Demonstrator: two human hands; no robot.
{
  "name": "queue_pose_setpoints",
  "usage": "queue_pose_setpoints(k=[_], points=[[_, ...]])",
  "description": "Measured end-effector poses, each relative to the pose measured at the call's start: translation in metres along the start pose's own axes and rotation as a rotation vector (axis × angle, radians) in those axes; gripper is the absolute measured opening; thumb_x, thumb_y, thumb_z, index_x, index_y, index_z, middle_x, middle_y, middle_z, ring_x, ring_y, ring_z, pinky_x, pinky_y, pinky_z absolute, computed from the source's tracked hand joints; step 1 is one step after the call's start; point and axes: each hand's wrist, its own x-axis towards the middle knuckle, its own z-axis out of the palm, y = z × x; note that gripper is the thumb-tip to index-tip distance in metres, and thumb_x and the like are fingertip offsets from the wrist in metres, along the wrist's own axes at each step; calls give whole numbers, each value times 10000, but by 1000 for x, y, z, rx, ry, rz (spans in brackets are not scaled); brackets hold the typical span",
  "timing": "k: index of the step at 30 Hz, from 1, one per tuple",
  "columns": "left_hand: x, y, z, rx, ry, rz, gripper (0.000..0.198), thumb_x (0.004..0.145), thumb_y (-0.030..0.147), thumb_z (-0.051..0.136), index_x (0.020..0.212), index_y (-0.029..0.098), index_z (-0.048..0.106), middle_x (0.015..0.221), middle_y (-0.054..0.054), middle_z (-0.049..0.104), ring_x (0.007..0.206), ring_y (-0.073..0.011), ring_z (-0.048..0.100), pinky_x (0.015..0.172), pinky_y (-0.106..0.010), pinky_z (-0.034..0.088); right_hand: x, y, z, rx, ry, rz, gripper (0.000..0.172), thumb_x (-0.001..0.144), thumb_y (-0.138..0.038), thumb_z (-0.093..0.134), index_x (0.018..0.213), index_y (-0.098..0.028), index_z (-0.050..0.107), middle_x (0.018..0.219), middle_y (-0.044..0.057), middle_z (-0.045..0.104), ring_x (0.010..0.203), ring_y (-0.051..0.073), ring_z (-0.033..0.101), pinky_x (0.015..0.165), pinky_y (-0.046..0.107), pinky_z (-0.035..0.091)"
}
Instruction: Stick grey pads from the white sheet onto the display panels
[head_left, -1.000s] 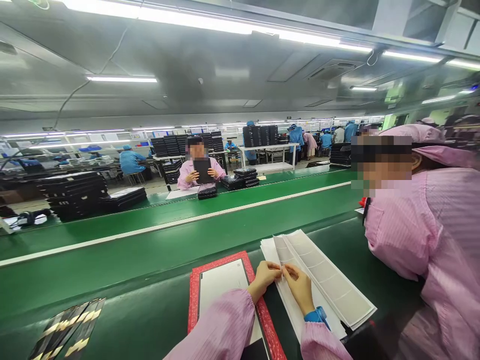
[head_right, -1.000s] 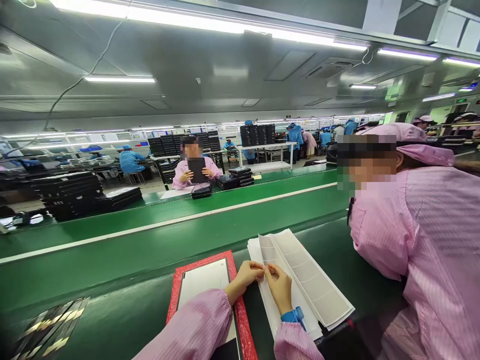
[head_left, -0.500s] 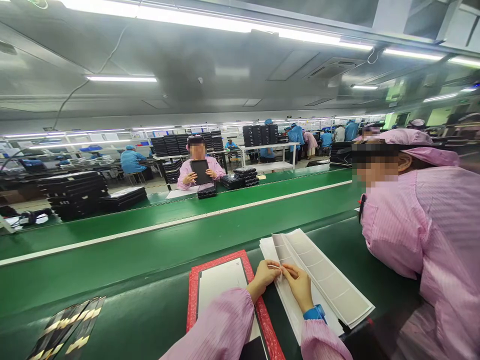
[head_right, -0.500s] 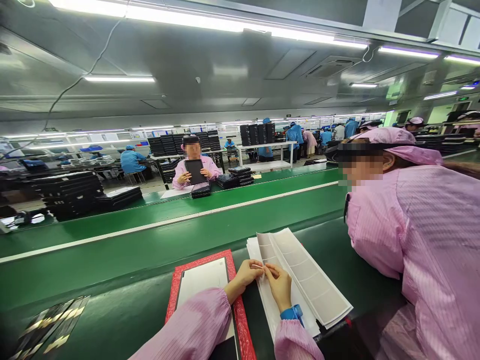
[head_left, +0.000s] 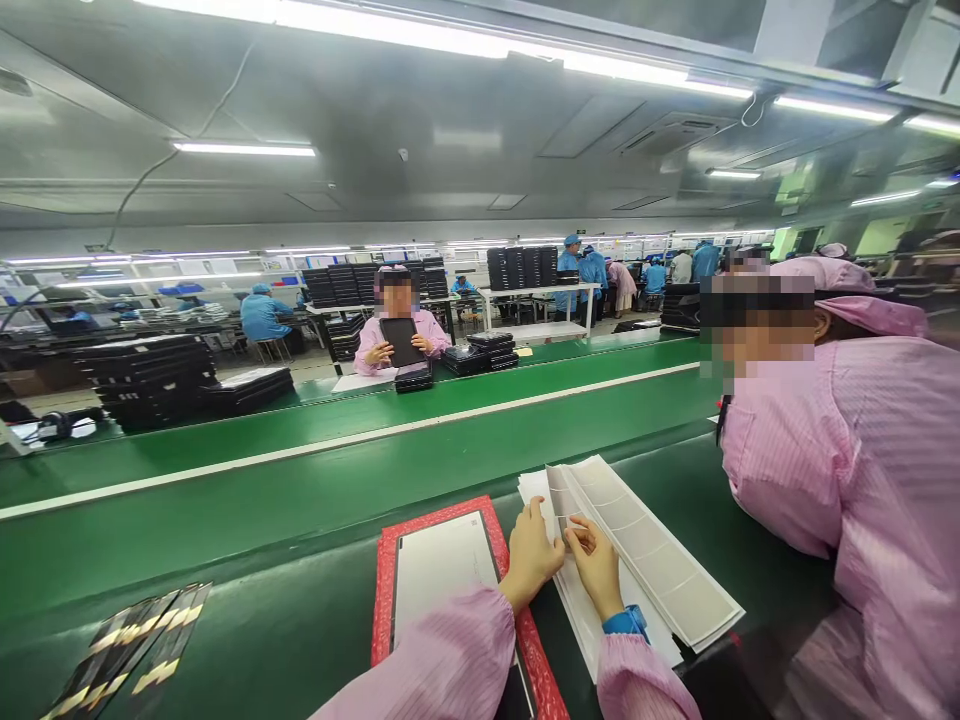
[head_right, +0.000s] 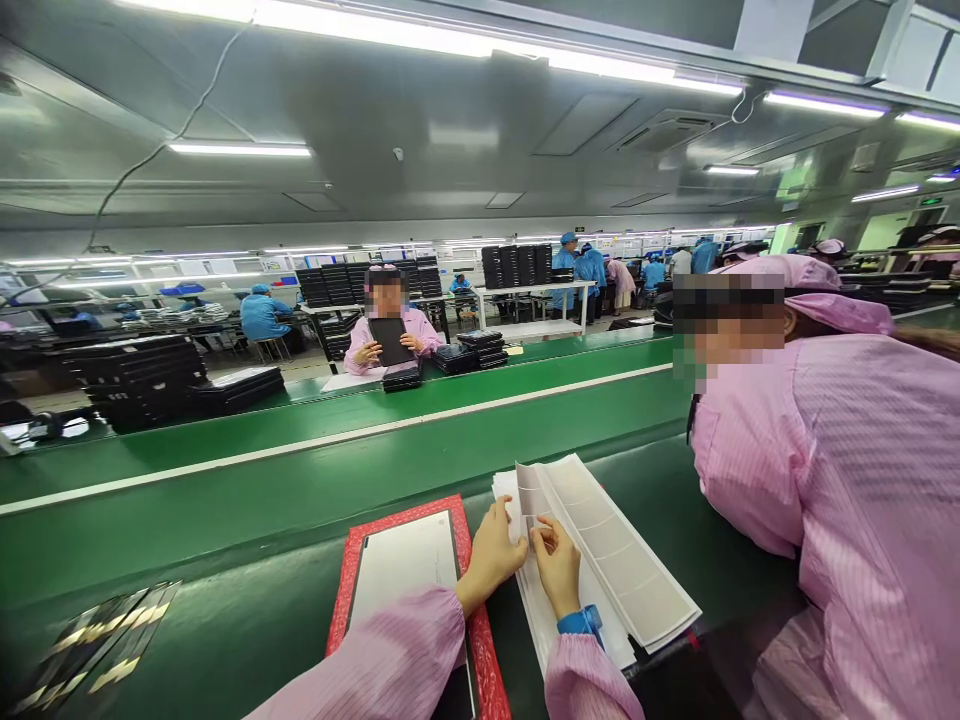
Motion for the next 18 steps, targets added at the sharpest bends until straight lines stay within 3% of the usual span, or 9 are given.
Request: queue_pose_setpoints(k=[2, 4, 7, 11, 14, 18], points=[[-4, 5, -3, 118, 37, 85, 572, 741, 146, 515, 1280, 150, 324, 1255, -149, 430, 1163, -304, 383, 925, -454, 316, 0, -1, 0, -4, 14, -3, 429, 685, -449, 628, 975, -134, 591, 725, 63, 680, 707, 213, 656, 721, 362, 528], [-5, 5, -4, 220, -2, 187, 416, 763, 134, 491, 1178, 144, 455, 1263, -151, 428, 1186, -318, 356, 949, -488, 276, 0, -2, 0, -4, 31, -4, 436, 677, -455, 632, 971, -135, 593, 722, 59, 677, 706, 210, 654, 718, 358, 527], [-2, 1, 1, 344, -135, 323, 202, 783, 101, 481, 954, 121, 588, 1048, -127, 574, 1055, -262, 491, 913, -440, 346, -1, -5, 0, 5, 71, -5, 436, 657, -460, 645, 946, -136, 603, 725, 58, 677, 713, 209, 651, 723, 354, 523], [1, -5, 7, 474, -243, 383, 153, 847, 200, 502, 952, 122, 581, 958, -59, 609, 924, -189, 567, 838, -405, 438, 0, -13, -4, 34, 156, 0, 399, 661, -449, 644, 886, -122, 605, 732, 73, 674, 714, 213, 642, 703, 352, 521], [0, -5, 6, 522, -280, 390, 219, 849, 303, 523, 985, 138, 570, 1001, -39, 602, 910, -169, 578, 817, -397, 469, 2, -33, -14, 64, 234, -21, 367, 672, -427, 650, 874, -125, 599, 773, 76, 663, 740, 203, 634, 722, 343, 515], [-3, -1, -2, 506, -304, 389, 235, 847, 315, 524, 993, 136, 569, 1008, -47, 601, 916, -174, 576, 824, -403, 464, -5, -79, -32, 105, 374, -85, 374, 707, -403, 642, 970, -151, 554, 816, 44, 631, 797, 175, 621, 784, 335, 501]])
